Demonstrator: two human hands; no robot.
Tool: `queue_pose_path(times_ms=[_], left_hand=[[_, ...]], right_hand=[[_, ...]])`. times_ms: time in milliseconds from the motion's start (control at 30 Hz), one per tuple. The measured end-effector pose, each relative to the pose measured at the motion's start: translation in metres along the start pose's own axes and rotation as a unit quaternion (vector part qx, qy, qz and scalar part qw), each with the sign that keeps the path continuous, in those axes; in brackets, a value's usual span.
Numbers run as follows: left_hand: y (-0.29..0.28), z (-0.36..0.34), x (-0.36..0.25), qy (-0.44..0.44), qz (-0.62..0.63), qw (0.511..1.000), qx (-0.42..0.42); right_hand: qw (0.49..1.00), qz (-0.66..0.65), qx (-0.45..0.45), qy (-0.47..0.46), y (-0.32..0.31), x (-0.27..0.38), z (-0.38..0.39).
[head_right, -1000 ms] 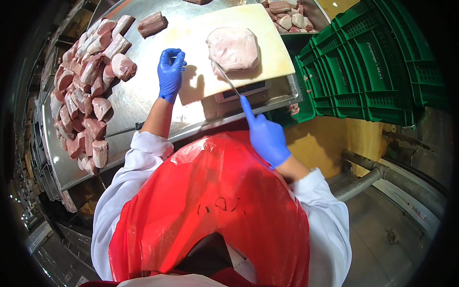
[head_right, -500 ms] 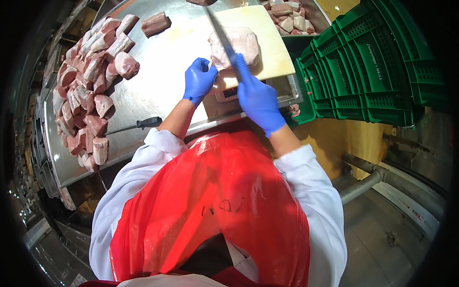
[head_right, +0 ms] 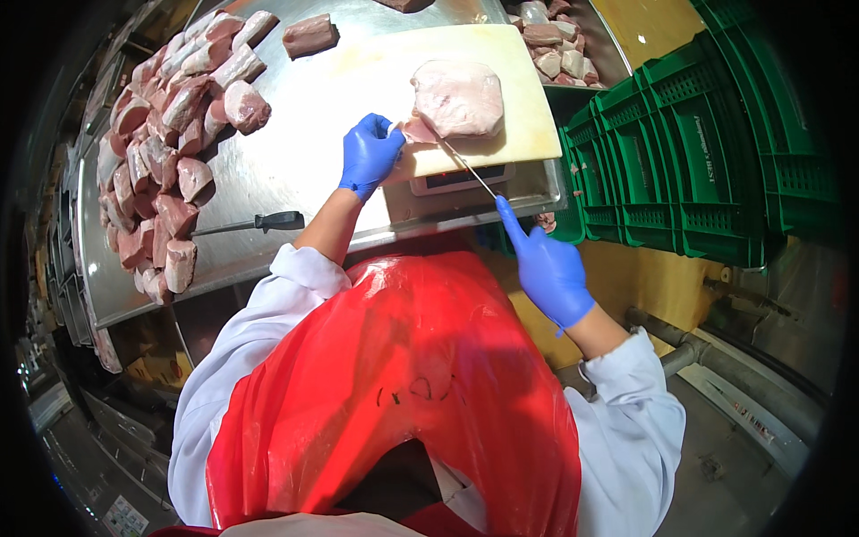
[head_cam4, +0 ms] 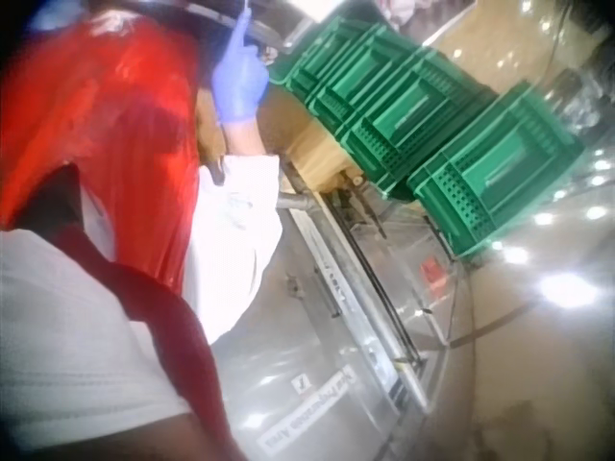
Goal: The person cuts large pieces of raw meat into smaller portions using a knife on a cutting board. The cut pieces are placed into a green crate while the person continues to trim and portion additional meat.
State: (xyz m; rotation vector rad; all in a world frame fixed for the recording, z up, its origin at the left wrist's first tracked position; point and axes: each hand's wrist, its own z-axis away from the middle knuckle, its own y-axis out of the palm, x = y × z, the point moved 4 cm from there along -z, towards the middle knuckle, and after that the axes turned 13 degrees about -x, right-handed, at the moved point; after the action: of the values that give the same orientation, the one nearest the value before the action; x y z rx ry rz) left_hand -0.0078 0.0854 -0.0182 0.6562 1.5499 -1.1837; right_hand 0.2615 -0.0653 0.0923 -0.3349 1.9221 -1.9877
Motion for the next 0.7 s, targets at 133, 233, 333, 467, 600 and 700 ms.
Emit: queue_pose_path(times_ms=[133, 233, 333, 467, 600, 700], left_hand=[[-0.006, -0.005, 0.000, 0.008, -0.001, 1.000, 0.017], [-0.006, -0.006, -0.005, 0.040, -0.019, 0.998, 0.045], [-0.009, -0.014, -0.007, 0.033, -0.007, 0.997, 0.072], [-0.025, -0.040, -0.013, 0.098, -0.024, 0.992, 0.079], [-0.047, -0.085, -0.002, 0.110, 0.074, 0.985, 0.109], [-0.053, -0.112, -0.012, 0.025, 0.308, 0.933, 0.183]], right_hand=[[0.990, -0.069, -0.122, -0.014, -0.008, 0.015, -0.025], [0.980, -0.101, -0.170, 0.022, 0.004, 0.048, -0.085], [0.987, -0.077, -0.127, 0.063, 0.022, 0.059, -0.113], [0.995, -0.043, -0.034, 0.083, 0.014, 0.056, -0.069], [0.993, -0.047, -0.005, 0.104, -0.007, 0.051, 0.000], [0.968, -0.167, -0.103, 0.158, -0.011, 0.065, -0.010]])
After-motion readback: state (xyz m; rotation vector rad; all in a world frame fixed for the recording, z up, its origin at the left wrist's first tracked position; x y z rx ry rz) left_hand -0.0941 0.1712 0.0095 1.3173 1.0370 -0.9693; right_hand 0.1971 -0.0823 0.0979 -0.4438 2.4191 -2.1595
